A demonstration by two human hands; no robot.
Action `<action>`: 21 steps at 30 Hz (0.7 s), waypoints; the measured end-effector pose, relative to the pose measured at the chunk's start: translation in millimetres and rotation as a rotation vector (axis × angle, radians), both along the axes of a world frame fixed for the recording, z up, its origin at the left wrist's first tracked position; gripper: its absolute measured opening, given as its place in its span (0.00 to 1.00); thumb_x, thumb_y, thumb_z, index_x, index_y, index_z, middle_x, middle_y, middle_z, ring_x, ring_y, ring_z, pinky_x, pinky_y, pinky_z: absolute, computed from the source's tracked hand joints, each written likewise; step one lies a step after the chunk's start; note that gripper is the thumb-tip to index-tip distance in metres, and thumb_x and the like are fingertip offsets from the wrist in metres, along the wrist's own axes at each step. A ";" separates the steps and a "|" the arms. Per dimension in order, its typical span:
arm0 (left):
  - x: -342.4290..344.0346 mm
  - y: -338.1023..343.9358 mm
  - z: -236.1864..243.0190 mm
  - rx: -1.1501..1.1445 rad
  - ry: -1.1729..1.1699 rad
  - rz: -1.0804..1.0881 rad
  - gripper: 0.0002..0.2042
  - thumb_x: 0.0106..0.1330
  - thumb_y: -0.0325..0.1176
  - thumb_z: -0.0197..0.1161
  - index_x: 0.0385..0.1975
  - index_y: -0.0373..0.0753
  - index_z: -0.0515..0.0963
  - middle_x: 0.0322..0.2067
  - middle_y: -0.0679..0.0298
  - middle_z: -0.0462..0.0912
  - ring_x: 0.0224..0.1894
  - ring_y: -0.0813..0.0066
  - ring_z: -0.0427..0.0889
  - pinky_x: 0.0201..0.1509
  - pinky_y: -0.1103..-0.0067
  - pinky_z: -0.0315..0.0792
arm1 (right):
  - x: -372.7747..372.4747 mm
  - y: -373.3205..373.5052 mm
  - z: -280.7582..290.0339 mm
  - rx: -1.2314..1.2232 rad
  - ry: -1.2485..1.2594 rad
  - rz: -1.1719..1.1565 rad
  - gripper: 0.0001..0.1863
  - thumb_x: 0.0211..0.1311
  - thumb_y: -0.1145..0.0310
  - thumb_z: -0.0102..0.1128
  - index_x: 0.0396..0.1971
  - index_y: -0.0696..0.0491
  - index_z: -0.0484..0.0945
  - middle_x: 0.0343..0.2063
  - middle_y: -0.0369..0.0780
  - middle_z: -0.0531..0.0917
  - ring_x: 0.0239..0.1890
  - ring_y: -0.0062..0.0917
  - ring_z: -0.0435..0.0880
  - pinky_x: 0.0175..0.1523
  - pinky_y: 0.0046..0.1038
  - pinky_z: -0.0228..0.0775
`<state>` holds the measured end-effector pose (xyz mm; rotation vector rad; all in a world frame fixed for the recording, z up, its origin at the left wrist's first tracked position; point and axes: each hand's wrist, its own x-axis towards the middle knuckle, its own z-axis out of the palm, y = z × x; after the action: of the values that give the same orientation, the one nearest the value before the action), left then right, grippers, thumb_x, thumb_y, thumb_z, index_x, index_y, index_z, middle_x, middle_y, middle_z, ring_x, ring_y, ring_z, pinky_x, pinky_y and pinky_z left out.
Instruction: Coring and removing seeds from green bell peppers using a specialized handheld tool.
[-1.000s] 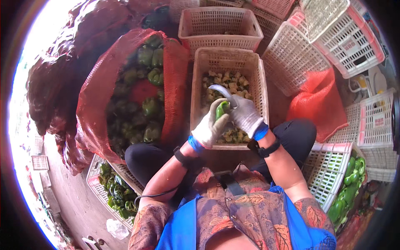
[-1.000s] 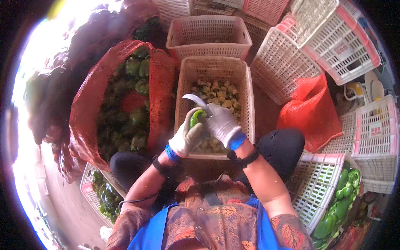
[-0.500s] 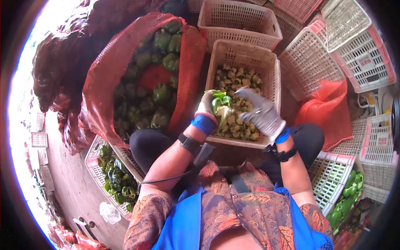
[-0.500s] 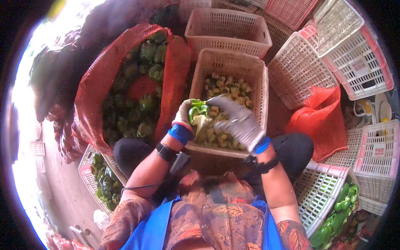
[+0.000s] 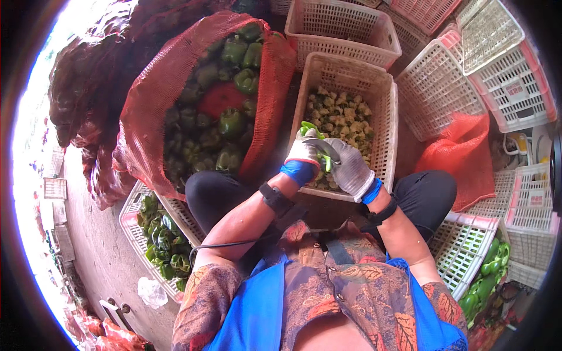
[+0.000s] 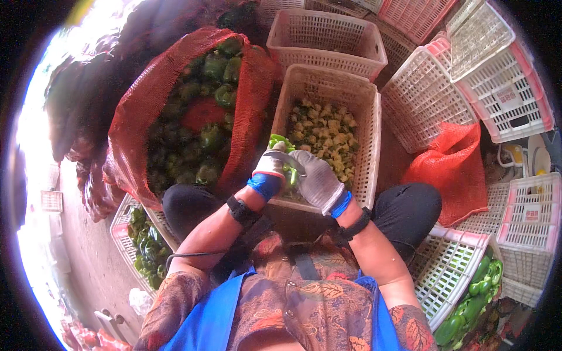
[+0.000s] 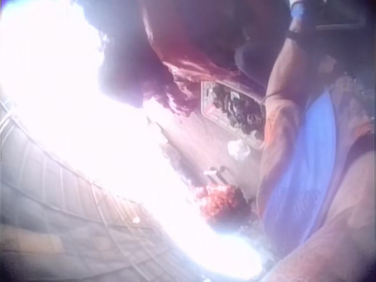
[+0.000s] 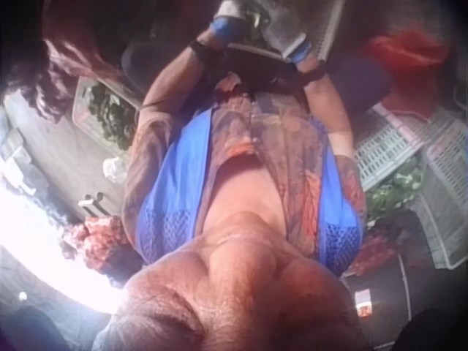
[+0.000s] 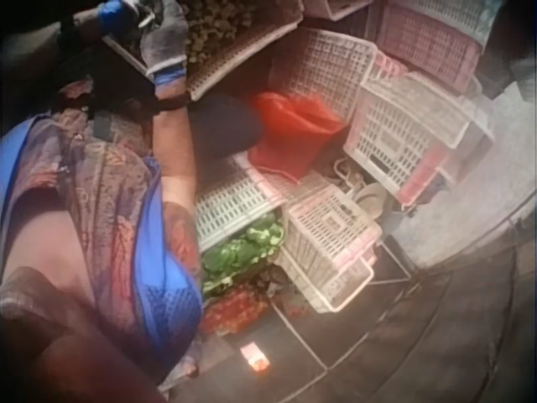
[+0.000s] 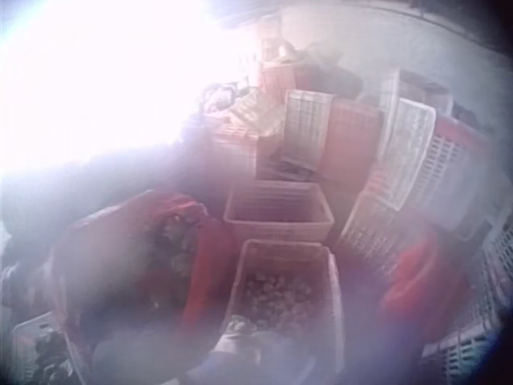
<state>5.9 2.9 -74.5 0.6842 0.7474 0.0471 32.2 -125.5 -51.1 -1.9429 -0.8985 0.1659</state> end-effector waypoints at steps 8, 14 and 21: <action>-19.2 2.8 -24.7 0.206 -0.337 -0.162 0.13 0.69 0.39 0.56 0.50 0.45 0.69 0.35 0.61 0.78 0.35 0.73 0.79 0.27 0.77 0.74 | -1.4 -15.6 39.4 0.048 0.293 0.113 0.05 0.64 0.75 0.59 0.39 0.57 0.77 0.35 0.36 0.82 0.40 0.23 0.81 0.50 0.25 0.70; -85.0 100.6 55.9 -0.503 -0.253 0.072 0.18 0.62 0.41 0.62 0.48 0.38 0.75 0.41 0.52 0.81 0.42 0.59 0.79 0.43 0.65 0.76 | 59.2 -22.1 18.3 -0.280 0.133 -0.215 0.21 0.60 0.76 0.59 0.54 0.55 0.72 0.45 0.39 0.80 0.41 0.25 0.79 0.44 0.24 0.75; -236.9 227.7 78.6 0.403 -0.399 0.622 0.25 0.62 0.47 0.63 0.53 0.38 0.71 0.40 0.51 0.80 0.38 0.56 0.81 0.42 0.63 0.77 | 36.2 -23.9 11.5 -0.127 0.378 0.005 0.27 0.65 0.76 0.56 0.64 0.45 0.68 0.53 0.36 0.80 0.52 0.19 0.80 0.57 0.21 0.69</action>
<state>-231.0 230.6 4.1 0.7684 0.5409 0.8978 68.3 -149.4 -39.5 -1.9365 -0.6541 0.5844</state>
